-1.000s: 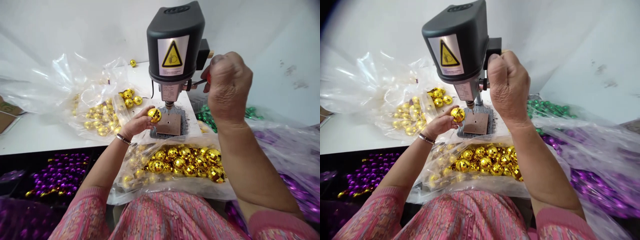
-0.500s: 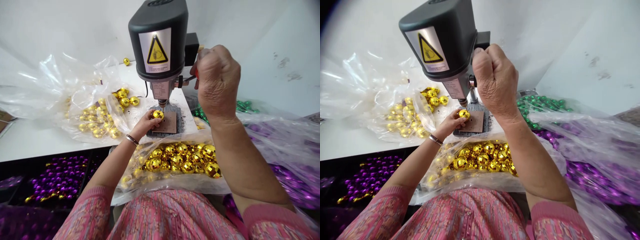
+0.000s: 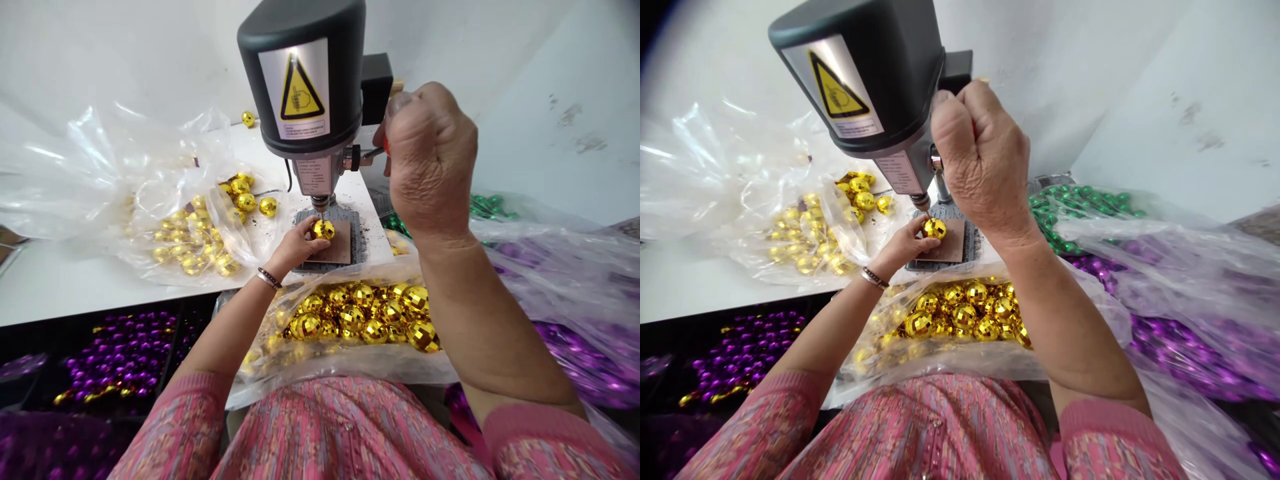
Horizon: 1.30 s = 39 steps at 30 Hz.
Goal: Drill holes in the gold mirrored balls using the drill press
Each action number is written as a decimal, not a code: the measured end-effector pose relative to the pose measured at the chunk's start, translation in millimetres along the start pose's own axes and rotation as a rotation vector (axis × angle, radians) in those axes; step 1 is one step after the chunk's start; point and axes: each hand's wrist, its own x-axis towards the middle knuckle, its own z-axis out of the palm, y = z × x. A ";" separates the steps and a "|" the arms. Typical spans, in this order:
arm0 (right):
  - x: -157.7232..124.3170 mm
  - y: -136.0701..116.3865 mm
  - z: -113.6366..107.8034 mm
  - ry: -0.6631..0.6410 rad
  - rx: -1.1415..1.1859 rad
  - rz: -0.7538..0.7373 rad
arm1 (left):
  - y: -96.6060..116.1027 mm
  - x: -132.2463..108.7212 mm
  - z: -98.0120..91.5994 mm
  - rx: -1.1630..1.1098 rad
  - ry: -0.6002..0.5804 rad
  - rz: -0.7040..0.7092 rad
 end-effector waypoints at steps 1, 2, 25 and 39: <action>-0.2 -0.3 -0.2 -0.003 0.000 0.002 | 2.1 -0.2 0.9 0.059 0.013 0.020; -0.4 -0.9 -0.3 -0.006 0.005 0.011 | 4.0 -0.3 1.7 0.109 0.022 0.034; -55.3 32.6 0.7 0.031 -0.157 -0.230 | 6.3 -5.9 4.7 0.133 0.013 0.039; -69.8 51.4 14.0 0.173 -0.158 -0.371 | 0.9 -6.0 3.7 0.142 0.017 0.027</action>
